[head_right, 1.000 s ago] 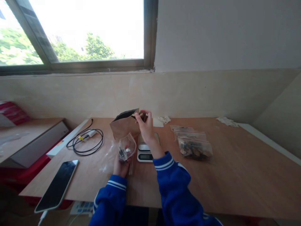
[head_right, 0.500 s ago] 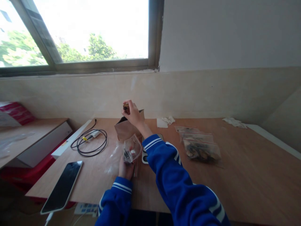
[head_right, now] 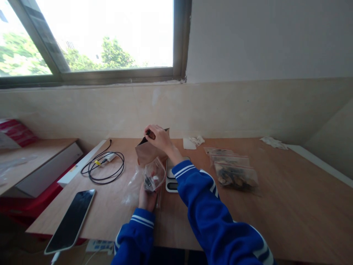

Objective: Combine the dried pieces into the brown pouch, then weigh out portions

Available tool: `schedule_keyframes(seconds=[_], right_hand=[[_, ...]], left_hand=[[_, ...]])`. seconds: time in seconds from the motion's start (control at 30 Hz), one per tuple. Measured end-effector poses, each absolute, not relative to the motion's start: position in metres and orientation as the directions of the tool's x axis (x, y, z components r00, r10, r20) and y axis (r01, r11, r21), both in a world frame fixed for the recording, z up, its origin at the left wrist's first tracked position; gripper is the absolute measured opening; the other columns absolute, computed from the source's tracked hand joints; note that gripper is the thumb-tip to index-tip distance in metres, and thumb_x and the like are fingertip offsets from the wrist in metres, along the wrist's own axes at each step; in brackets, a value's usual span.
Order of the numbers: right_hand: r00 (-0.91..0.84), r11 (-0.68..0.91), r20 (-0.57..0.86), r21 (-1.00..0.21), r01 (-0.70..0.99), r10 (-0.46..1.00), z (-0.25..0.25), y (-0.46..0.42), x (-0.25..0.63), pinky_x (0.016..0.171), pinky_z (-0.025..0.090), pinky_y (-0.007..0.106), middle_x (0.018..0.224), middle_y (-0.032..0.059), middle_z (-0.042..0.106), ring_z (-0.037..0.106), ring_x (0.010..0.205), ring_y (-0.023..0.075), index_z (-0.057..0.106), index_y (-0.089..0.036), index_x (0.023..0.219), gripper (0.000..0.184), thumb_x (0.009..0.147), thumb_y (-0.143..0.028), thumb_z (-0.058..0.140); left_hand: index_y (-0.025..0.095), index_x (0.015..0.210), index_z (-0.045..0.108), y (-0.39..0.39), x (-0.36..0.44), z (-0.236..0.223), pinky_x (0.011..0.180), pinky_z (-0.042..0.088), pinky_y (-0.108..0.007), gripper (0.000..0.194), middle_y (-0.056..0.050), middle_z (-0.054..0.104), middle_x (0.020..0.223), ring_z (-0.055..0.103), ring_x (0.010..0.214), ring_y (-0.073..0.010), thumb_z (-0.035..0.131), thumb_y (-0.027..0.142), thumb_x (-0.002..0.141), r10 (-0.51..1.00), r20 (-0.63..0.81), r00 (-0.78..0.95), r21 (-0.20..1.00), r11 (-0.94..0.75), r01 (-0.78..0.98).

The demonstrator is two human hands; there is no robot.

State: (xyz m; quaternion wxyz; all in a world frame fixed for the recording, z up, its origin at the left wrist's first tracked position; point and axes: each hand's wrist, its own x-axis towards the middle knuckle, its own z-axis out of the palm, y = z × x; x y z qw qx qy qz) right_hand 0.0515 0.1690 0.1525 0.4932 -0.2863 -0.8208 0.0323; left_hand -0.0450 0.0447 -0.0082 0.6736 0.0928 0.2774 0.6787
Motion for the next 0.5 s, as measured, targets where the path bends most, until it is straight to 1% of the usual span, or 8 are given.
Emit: schedule_keyframes(seconds=[0.1,0.17,0.27,0.3,0.37,0.43,0.5], right_hand=[[-0.34,0.835,0.792,-0.351,0.425,0.506,0.153,0.17,0.057,0.08,0.043,0.03,0.085,0.0045,0.061,0.056,0.084,0.0186,0.056,-0.02,0.083,0.008,0.085,-0.026,0.051],[-0.329,0.829,0.788,-0.373,0.417,0.52,0.151,0.171,0.059,0.08,0.043,0.03,0.085,0.004,0.062,0.056,0.083,0.0181,0.057,-0.02,0.082,0.008,0.084,-0.027,0.053],[-0.28,0.823,0.791,-0.438,0.363,0.544,0.148,0.172,0.062,0.078,0.043,0.029,0.084,0.0029,0.063,0.057,0.082,0.017,0.059,-0.02,0.081,0.01,0.083,-0.029,0.055],[-0.256,0.821,0.793,-0.465,0.331,0.552,0.147,0.171,0.063,0.076,0.044,0.028,0.084,0.0026,0.063,0.058,0.081,0.0165,0.059,-0.02,0.082,0.01,0.082,-0.029,0.056],[-0.215,0.814,0.791,-0.519,0.26,0.573,0.146,0.171,0.064,0.073,0.044,0.027,0.083,0.0018,0.063,0.058,0.079,0.0153,0.06,-0.019,0.083,0.011,0.081,-0.03,0.058],[-0.183,0.8,0.781,-0.566,0.201,0.598,0.148,0.17,0.064,0.07,0.045,0.025,0.081,0.0008,0.063,0.058,0.076,0.0142,0.059,-0.019,0.083,0.012,0.08,-0.031,0.059],[-0.18,0.784,0.763,-0.599,0.164,0.621,0.15,0.169,0.064,0.068,0.045,0.024,0.079,0.0002,0.063,0.058,0.074,0.0135,0.058,-0.019,0.082,0.012,0.079,-0.03,0.06]], left_hand=[[0.013,0.099,0.067,0.045,-0.044,-0.006,0.065,0.055,-0.028,0.024,-0.008,0.07,0.083,0.066,0.082,-0.0194,0.05,0.02,0.083,0.964,-0.256,-0.074,0.496,0.066,-0.866],[0.012,0.099,0.067,0.045,-0.043,-0.006,0.063,0.054,-0.026,0.024,-0.008,0.07,0.084,0.066,0.081,-0.0188,0.05,0.019,0.083,0.962,-0.26,-0.084,0.502,0.061,-0.863],[0.013,0.101,0.066,0.046,-0.042,-0.006,0.064,0.055,-0.027,0.024,-0.007,0.07,0.086,0.066,0.079,-0.0185,0.051,0.019,0.083,0.96,-0.26,-0.1,0.502,0.046,-0.863],[0.013,0.102,0.066,0.046,-0.042,-0.005,0.062,0.055,-0.026,0.025,-0.007,0.07,0.085,0.066,0.077,-0.0178,0.051,0.019,0.083,0.962,-0.257,-0.093,0.5,0.05,-0.865],[0.013,0.103,0.066,0.046,-0.042,-0.005,0.053,0.051,-0.022,0.026,-0.007,0.07,0.082,0.065,0.068,-0.0156,0.051,0.02,0.083,0.967,-0.247,-0.067,0.496,0.066,-0.866],[0.012,0.104,0.066,0.046,-0.042,-0.004,0.044,0.045,-0.019,0.026,-0.008,0.069,0.078,0.063,0.061,-0.0138,0.051,0.02,0.084,0.97,-0.24,-0.049,0.497,0.079,-0.864],[0.011,0.103,0.066,0.046,-0.043,-0.004,0.04,0.042,-0.018,0.027,-0.008,0.069,0.079,0.063,0.062,-0.0141,0.05,0.02,0.084,0.969,-0.242,-0.055,0.499,0.076,-0.863]])
